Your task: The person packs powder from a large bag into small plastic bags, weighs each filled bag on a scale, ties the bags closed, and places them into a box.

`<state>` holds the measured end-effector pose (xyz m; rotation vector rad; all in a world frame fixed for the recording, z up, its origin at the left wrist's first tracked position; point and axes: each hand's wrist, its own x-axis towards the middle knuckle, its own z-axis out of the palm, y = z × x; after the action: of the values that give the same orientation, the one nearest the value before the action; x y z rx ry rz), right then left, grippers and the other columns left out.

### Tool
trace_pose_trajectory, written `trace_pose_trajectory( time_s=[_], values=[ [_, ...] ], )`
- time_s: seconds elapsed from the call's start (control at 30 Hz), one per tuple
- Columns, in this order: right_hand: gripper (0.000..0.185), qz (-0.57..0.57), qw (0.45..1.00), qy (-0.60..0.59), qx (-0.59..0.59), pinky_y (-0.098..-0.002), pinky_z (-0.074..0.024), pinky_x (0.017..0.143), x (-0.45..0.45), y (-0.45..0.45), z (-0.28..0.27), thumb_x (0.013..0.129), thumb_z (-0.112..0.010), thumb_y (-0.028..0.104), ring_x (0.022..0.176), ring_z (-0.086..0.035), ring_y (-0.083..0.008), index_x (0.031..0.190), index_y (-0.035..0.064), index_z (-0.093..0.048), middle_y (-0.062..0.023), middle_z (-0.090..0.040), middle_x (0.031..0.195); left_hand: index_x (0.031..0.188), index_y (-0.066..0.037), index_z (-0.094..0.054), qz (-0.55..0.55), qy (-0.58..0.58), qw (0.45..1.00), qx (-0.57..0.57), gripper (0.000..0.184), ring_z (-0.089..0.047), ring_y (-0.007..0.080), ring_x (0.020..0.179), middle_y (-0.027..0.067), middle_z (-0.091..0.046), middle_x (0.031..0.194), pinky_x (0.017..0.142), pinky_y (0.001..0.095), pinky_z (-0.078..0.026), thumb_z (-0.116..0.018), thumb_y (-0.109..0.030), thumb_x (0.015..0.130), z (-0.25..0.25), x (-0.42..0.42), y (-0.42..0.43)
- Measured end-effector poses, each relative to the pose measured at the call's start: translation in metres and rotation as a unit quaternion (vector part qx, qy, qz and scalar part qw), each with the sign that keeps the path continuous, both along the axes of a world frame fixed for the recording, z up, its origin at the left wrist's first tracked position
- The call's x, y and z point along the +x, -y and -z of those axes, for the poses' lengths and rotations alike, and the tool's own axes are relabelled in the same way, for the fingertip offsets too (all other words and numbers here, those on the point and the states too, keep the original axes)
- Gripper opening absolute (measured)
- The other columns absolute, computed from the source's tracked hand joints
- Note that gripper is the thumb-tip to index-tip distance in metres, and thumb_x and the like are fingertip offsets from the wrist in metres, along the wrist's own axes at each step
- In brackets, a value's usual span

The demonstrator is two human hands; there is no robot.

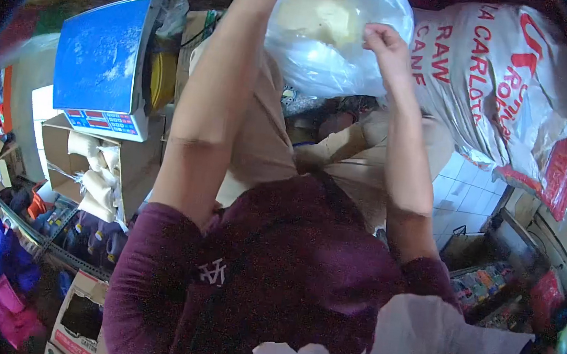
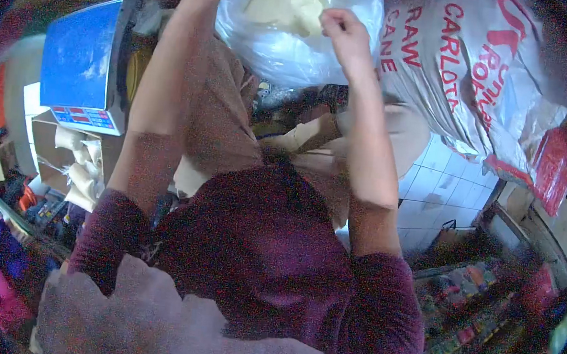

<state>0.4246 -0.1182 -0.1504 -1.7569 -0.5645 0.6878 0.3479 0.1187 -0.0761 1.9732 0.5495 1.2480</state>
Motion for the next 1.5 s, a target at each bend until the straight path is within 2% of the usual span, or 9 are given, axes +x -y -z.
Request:
trace_pose_trajectory(
  time_s=[0.27, 0.33, 0.4, 0.57, 0.73, 0.9, 1.13, 1.33, 1.5],
  values=[
    [0.026, -0.090, 0.970, -0.059, -0.220, -0.0283, -0.0454, 0.086, 0.001, -0.080, 0.098, 0.085, -0.062, 0.013, 0.096, -0.059, -0.0146, 0.109, 0.0045, -0.063, -0.0073, -0.065, 0.100, 0.098, 0.001, -0.067, 0.029, -0.005, 0.998, -0.052, 0.025, -0.062, 0.0307, 0.093, 0.0177, -0.064, 0.098, 0.084, 0.0348, -0.047, -0.056, -0.008, 0.076, 0.020, 0.042, -0.005],
    [0.034, -0.158, 0.963, -0.105, -0.190, -0.0322, -0.0427, 0.093, -0.025, -0.091, 0.085, 0.082, -0.065, 0.015, 0.104, -0.057, -0.0188, 0.115, 0.0059, -0.062, -0.0113, -0.065, 0.106, 0.099, 0.002, -0.067, 0.038, -0.006, 0.999, -0.036, 0.026, -0.062, 0.0301, 0.092, 0.0186, -0.064, 0.099, 0.083, 0.0334, -0.048, -0.057, -0.009, 0.077, 0.020, 0.041, -0.010],
    [0.041, -0.397, 0.912, 0.073, -0.071, -0.0331, -0.0414, 0.094, -0.056, -0.076, 0.112, 0.082, -0.062, 0.034, 0.106, -0.059, -0.0254, 0.115, 0.0099, -0.064, -0.0132, -0.064, 0.113, 0.099, 0.003, -0.066, 0.042, 0.021, 0.999, -0.027, 0.026, -0.063, 0.0292, 0.091, 0.0184, -0.064, 0.099, 0.081, 0.0324, -0.048, -0.056, -0.007, 0.078, 0.014, 0.038, -0.012],
    [0.034, -0.531, 0.830, -0.080, -0.149, -0.0364, -0.0438, 0.090, -0.057, -0.079, 0.116, 0.081, -0.061, 0.028, 0.101, -0.061, -0.0275, 0.110, 0.0123, -0.066, -0.0134, -0.065, 0.109, 0.099, 0.004, -0.066, 0.046, 0.007, 0.996, -0.071, 0.023, -0.064, 0.0273, 0.088, 0.0176, -0.064, 0.099, 0.077, 0.0307, -0.049, -0.055, -0.004, 0.080, 0.004, 0.034, -0.011],
    [0.028, -0.257, 0.946, 0.049, -0.190, -0.0379, -0.0472, 0.084, -0.018, -0.108, 0.128, 0.081, -0.057, 0.022, 0.096, -0.063, -0.0287, 0.104, 0.0111, -0.067, -0.0132, -0.067, 0.101, 0.098, 0.003, -0.066, 0.033, 0.016, 0.999, -0.022, 0.021, -0.064, 0.0261, 0.087, 0.0173, -0.064, 0.098, 0.075, 0.0295, -0.050, -0.055, -0.002, 0.081, 0.004, 0.031, -0.011],
    [0.027, -0.250, 0.840, 0.324, -0.356, -0.0435, -0.0439, 0.086, -0.042, -0.135, 0.195, 0.084, -0.046, 0.017, 0.101, -0.060, -0.0263, 0.097, 0.0098, -0.069, -0.0125, -0.067, 0.099, 0.099, 0.002, -0.066, 0.040, 0.009, 0.998, -0.041, 0.021, -0.065, 0.0259, 0.085, 0.0176, -0.064, 0.098, 0.072, 0.0294, -0.050, -0.056, 0.000, 0.081, -0.010, 0.026, -0.008],
    [0.027, -0.245, 0.813, 0.441, -0.289, -0.0432, -0.0403, 0.088, -0.047, -0.136, 0.210, 0.082, -0.051, 0.030, 0.096, -0.060, -0.0269, 0.087, 0.0080, -0.066, -0.0152, -0.064, 0.099, 0.100, 0.003, -0.066, 0.061, 0.055, 0.995, -0.060, 0.021, -0.064, 0.0246, 0.088, 0.0176, -0.064, 0.097, 0.075, 0.0290, -0.050, -0.056, -0.001, 0.083, 0.003, 0.026, -0.019],
    [0.050, -0.116, 0.950, 0.147, -0.251, -0.0443, -0.0457, 0.085, 0.006, -0.119, 0.109, 0.077, -0.061, 0.028, 0.095, -0.062, -0.0340, 0.120, 0.0056, -0.051, -0.0205, -0.063, 0.098, 0.099, 0.003, -0.066, 0.037, 0.024, 0.999, 0.003, 0.020, -0.064, 0.0242, 0.089, 0.0166, -0.065, 0.097, 0.078, 0.0297, -0.050, -0.056, 0.000, 0.082, -0.004, 0.024, -0.022],
    [0.060, -0.224, 0.930, 0.194, -0.218, -0.0407, -0.0468, 0.088, 0.033, -0.082, 0.123, 0.075, -0.065, 0.029, 0.098, -0.061, -0.0353, 0.128, 0.0079, -0.045, -0.0208, -0.064, 0.102, 0.099, 0.003, -0.066, 0.043, 0.044, 0.997, -0.049, 0.020, -0.064, 0.0248, 0.089, 0.0165, -0.065, 0.096, 0.078, 0.0294, -0.049, -0.056, 0.000, 0.081, -0.014, 0.024, -0.015]
  ],
)
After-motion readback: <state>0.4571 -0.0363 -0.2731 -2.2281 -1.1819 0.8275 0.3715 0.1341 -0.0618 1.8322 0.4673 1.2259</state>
